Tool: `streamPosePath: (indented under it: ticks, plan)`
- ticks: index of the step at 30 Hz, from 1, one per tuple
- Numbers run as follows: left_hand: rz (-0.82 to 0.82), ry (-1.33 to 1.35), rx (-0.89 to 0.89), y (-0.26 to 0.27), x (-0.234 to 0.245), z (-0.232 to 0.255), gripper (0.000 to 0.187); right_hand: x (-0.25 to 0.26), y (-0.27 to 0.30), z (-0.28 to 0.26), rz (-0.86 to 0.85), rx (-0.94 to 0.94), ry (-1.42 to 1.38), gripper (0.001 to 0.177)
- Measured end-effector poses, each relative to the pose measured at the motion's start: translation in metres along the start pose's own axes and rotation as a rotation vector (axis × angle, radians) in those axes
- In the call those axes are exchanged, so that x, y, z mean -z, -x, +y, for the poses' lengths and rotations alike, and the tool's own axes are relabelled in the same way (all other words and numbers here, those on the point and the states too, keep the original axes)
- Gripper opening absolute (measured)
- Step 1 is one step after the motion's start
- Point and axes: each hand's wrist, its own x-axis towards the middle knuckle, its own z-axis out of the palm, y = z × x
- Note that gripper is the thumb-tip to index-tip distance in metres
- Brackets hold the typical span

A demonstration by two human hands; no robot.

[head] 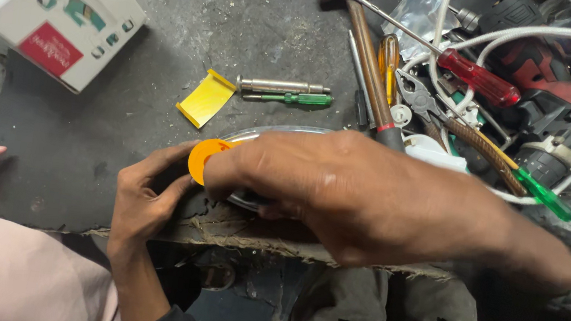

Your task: The person repairs a yellow electric iron by connecting internal wires to terminals, placing the plastic housing over the base, and securing it with screws using a screwdriver. The person also handles a product box and various tools on the workbench.

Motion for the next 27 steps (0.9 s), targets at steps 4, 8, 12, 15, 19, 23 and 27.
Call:
streamPosePath:
  ticks: [4,8,12,15,19,23,27]
  plan:
    - [0.0,-0.028,-0.012,-0.002,0.001,0.002,0.048,-0.009,-0.001,-0.002,0.082,0.073,0.138,0.066]
    - [-0.004,0.016,0.017,0.001,0.002,0.008,0.041,-0.024,0.001,-0.003,0.191,-0.022,0.315,0.05]
    - [0.063,0.141,0.101,-0.013,0.004,0.026,0.03,-0.036,0.002,-0.001,0.365,-0.052,0.47,0.055]
    - [0.009,-0.048,-0.07,-0.035,0.013,0.039,0.027,-0.039,0.001,-0.003,0.378,0.049,0.477,0.063]
    - [-0.108,0.093,-0.24,-0.095,0.018,0.051,0.026,-0.035,-0.006,-0.007,0.306,0.008,0.489,0.058]
    - [-0.103,0.209,-0.426,-0.164,-0.006,0.05,0.021,-0.029,-0.007,-0.005,0.265,-0.079,0.522,0.058]
    - [0.08,0.251,-0.505,-0.196,-0.038,0.036,0.02,-0.019,-0.009,-0.004,0.199,0.053,0.441,0.053]
